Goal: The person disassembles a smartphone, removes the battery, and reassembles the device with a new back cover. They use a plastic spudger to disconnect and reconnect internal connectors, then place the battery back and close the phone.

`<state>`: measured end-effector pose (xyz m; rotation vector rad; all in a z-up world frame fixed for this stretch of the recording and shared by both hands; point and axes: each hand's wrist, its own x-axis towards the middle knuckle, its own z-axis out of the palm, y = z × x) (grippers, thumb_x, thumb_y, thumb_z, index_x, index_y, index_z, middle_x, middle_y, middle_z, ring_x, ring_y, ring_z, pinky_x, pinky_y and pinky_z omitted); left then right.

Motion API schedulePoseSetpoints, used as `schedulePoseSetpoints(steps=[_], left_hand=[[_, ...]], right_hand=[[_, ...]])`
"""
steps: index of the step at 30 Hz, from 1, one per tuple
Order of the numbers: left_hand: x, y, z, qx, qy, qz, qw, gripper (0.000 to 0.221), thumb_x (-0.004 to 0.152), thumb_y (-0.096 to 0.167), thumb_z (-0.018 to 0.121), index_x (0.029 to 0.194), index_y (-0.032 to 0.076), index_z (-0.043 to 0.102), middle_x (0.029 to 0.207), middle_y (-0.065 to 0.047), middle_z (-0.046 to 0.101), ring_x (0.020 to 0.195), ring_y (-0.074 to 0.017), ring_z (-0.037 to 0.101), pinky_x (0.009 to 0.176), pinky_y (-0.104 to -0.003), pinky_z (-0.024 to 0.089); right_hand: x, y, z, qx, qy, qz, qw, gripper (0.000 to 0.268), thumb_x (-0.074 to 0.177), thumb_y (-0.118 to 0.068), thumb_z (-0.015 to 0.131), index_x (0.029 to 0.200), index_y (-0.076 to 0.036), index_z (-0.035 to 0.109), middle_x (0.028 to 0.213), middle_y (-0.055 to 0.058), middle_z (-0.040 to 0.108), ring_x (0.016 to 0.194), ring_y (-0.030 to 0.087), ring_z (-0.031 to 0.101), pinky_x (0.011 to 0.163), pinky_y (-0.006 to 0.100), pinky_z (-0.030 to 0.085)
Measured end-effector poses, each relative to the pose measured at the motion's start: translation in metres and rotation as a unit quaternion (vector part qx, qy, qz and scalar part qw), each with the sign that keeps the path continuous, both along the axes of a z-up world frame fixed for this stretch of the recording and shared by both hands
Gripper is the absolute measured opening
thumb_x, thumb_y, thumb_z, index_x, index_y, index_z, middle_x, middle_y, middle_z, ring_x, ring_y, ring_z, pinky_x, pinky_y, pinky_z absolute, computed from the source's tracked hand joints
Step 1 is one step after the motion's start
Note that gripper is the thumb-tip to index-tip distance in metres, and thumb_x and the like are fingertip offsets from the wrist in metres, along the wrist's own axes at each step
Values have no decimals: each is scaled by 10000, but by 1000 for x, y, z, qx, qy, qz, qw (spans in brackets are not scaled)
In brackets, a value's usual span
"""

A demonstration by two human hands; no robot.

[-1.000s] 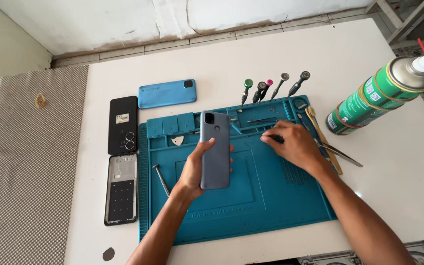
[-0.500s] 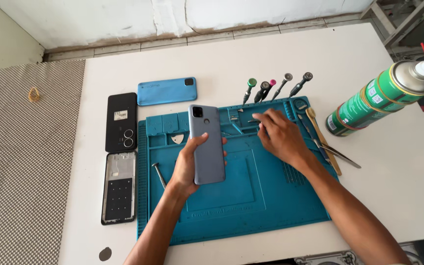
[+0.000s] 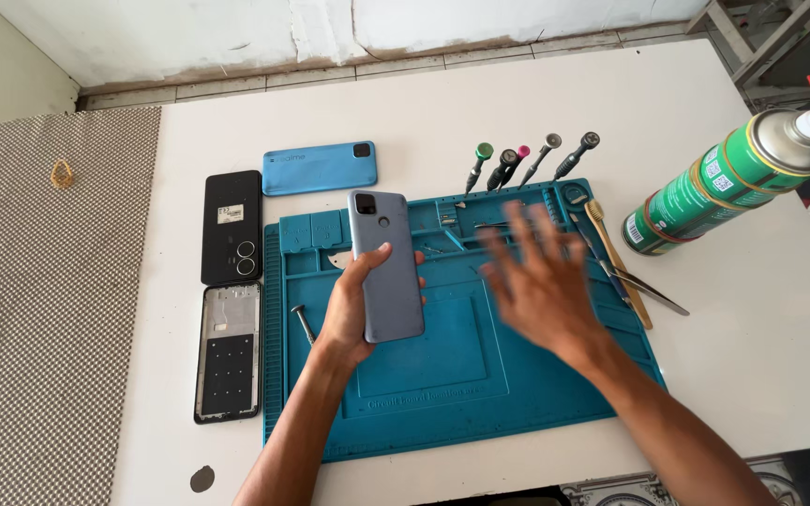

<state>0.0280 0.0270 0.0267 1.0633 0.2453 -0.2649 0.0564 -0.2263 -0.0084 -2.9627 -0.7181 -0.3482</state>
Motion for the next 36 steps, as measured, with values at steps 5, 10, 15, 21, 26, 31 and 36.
schedulePoseSetpoints(steps=[5, 10, 15, 21, 26, 31, 36], left_hand=[[1, 3, 3, -14, -17, 11, 1000, 719, 894, 397, 613, 1422, -47, 411, 1133, -193, 657, 887, -224, 684, 702, -400, 632], [1, 9, 0, -9, -18, 21, 1000, 700, 881, 384, 607, 1410, -18, 386, 1122, -180, 652, 867, -217, 672, 698, -401, 627], [-1, 5, -1, -17, -26, -13, 999, 754, 899, 431, 557, 1487, -6, 377, 1140, -172, 640, 887, -226, 661, 702, -401, 600], [-6, -7, -7, 26, -45, -71, 996, 863, 809, 321, 530, 1611, 202, 232, 1180, -155, 585, 943, -228, 603, 786, -403, 572], [-18, -21, -1, 132, -109, -155, 973, 1092, 741, 186, 597, 1686, 329, 69, 1173, -171, 479, 903, -251, 540, 785, -390, 534], [-24, -32, 4, 327, -120, -163, 923, 1073, 755, 231, 678, 1651, 339, 98, 1186, -171, 521, 859, -346, 571, 759, -462, 525], [-27, -37, 1, 333, -184, -146, 913, 1054, 806, 277, 737, 1665, 303, 127, 1270, -196, 513, 1114, -339, 615, 938, -503, 532]], right_hand=[[5, 22, -1, 31, -30, 152, 988, 442, 1000, -439, 452, 1294, -289, 745, 1513, 164, 433, 1380, 459, 325, 994, 739, 294], [3, 2, 11, -6, -47, -91, 995, 263, 1043, -333, 562, 1050, -126, 725, 1502, 105, 516, 1459, 333, 412, 1089, 571, 367], [5, 6, 8, 120, -47, 118, 985, 246, 947, -313, 659, 986, -103, 781, 1359, 164, 599, 1315, 307, 508, 980, 556, 376], [16, -14, 11, 236, 66, -19, 969, 239, 1035, -315, 646, 1107, -98, 717, 1122, 31, 731, 1012, 207, 724, 889, 391, 548], [-1, 1, 13, 550, 421, 101, 714, 451, 1010, -258, 583, 1429, -99, 528, 1232, 139, 695, 992, 222, 759, 802, 340, 634], [-16, 15, 18, 577, 450, 168, 661, 774, 1000, -239, 593, 1634, -166, 155, 1420, 195, 561, 1291, 297, 613, 1025, 455, 589], [-20, 19, 19, 600, 466, 188, 622, 963, 976, -224, 647, 1647, -206, -42, 1561, 203, 437, 1446, 317, 469, 1168, 508, 453]])
